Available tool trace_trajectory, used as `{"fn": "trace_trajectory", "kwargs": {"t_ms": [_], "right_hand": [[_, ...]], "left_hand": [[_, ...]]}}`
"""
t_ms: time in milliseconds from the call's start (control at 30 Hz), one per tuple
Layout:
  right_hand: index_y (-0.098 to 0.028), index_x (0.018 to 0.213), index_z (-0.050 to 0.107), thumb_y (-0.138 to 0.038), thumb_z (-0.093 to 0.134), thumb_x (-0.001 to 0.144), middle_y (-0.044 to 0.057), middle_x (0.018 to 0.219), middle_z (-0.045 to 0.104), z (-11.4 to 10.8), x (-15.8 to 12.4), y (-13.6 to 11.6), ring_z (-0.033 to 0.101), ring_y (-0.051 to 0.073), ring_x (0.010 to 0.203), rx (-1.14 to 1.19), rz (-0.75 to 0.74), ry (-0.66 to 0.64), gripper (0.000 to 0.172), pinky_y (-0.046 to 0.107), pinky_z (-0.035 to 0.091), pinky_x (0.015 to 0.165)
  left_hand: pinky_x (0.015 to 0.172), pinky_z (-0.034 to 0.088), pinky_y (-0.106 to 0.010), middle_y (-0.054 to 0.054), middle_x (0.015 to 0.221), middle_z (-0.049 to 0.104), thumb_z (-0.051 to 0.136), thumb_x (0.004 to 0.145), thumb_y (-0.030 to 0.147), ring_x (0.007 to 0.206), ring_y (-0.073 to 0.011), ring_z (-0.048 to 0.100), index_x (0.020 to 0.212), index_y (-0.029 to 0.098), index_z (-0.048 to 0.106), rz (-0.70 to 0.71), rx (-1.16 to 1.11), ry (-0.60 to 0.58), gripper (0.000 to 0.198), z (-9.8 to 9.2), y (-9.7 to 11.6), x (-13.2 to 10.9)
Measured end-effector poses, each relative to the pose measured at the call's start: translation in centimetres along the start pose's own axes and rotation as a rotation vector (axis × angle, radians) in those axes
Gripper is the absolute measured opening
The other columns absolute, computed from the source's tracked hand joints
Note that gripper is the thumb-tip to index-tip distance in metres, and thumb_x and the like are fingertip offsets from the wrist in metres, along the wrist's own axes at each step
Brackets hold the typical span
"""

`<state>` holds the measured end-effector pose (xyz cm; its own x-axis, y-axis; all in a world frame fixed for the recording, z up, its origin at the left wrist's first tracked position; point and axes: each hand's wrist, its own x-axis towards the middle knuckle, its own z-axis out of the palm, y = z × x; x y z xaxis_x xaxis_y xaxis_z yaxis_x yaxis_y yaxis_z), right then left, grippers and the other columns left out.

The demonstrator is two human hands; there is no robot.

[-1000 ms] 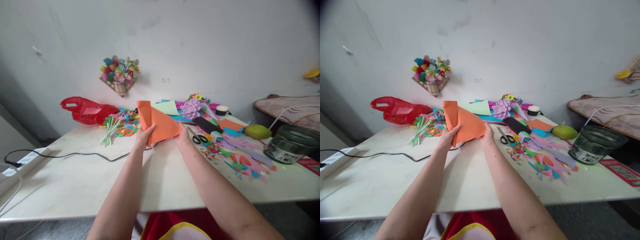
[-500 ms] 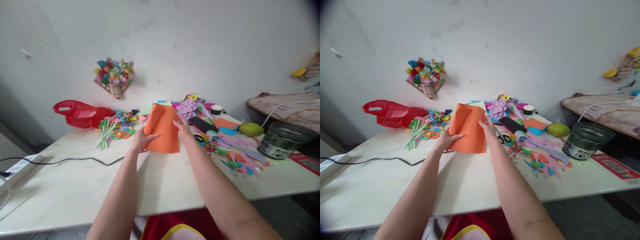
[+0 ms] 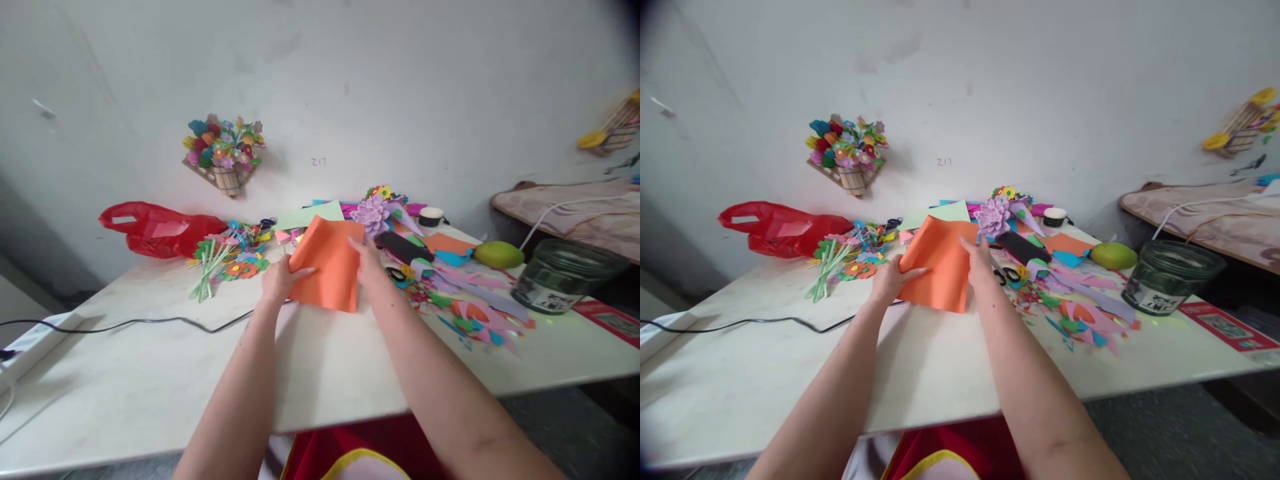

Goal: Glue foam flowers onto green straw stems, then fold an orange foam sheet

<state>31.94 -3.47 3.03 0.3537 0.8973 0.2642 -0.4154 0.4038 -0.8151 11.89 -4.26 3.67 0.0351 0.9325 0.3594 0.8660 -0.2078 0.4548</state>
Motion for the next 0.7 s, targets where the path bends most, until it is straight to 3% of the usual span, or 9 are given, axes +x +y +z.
{"fn": "trace_trajectory", "kwargs": {"t_ms": [100,200,300,533,700], "right_hand": [[-0.017,0.100,0.060,-0.027,0.067,0.062,0.008,0.105,0.068,-0.1,-0.9,-0.6,0.062,0.024,0.099,0.071,0.245,-0.116,0.040,0.039,0.050,0.084],[-0.017,0.095,0.063,-0.022,0.070,0.060,0.007,0.098,0.070,0.0,-1.8,-0.7,0.064,0.024,0.094,0.032,0.358,-0.240,0.036,0.038,0.051,0.083],[-0.018,0.096,0.065,-0.019,0.073,0.060,0.006,0.100,0.070,0.4,-2.2,-0.2,0.065,0.022,0.094,-0.032,0.389,-0.352,0.038,0.036,0.050,0.085],[-0.018,0.101,0.064,-0.019,0.073,0.061,0.006,0.107,0.068,1.0,-2.5,-0.5,0.064,0.023,0.097,-0.028,0.350,-0.385,0.041,0.037,0.049,0.086],[-0.018,0.105,0.062,-0.019,0.072,0.061,0.007,0.110,0.067,0.9,-2.5,-1.0,0.062,0.024,0.101,0.036,0.353,-0.396,0.045,0.040,0.048,0.089]], "left_hand": [[0.057,0.039,-0.030,-0.008,0.073,0.064,0.053,0.059,0.076,0.068,-0.0249,0.059,0.086,0.021,0.059,-0.021,-0.003,0.016,0.061,0.2,-0.2,0.2],[0.058,0.039,-0.030,-0.008,0.072,0.065,0.055,0.062,0.071,0.068,-0.0237,0.059,0.085,0.020,0.061,-0.037,-0.057,0.058,0.056,0.5,-0.6,0.5],[0.058,0.040,-0.029,-0.008,0.072,0.065,0.056,0.063,0.068,0.067,-0.0233,0.059,0.084,0.019,0.063,-0.051,-0.167,0.104,0.053,0.7,-1.0,0.8],[0.055,0.040,-0.029,-0.010,0.072,0.067,0.061,0.059,0.066,0.068,-0.0246,0.061,0.084,0.016,0.068,-0.168,-0.393,0.143,0.056,0.4,-1.5,1.0],[0.054,0.041,-0.028,-0.010,0.074,0.068,0.064,0.057,0.063,0.068,-0.0237,0.062,0.087,0.014,0.069,-0.172,-0.494,0.141,0.057,0.4,-1.3,0.9]]}}
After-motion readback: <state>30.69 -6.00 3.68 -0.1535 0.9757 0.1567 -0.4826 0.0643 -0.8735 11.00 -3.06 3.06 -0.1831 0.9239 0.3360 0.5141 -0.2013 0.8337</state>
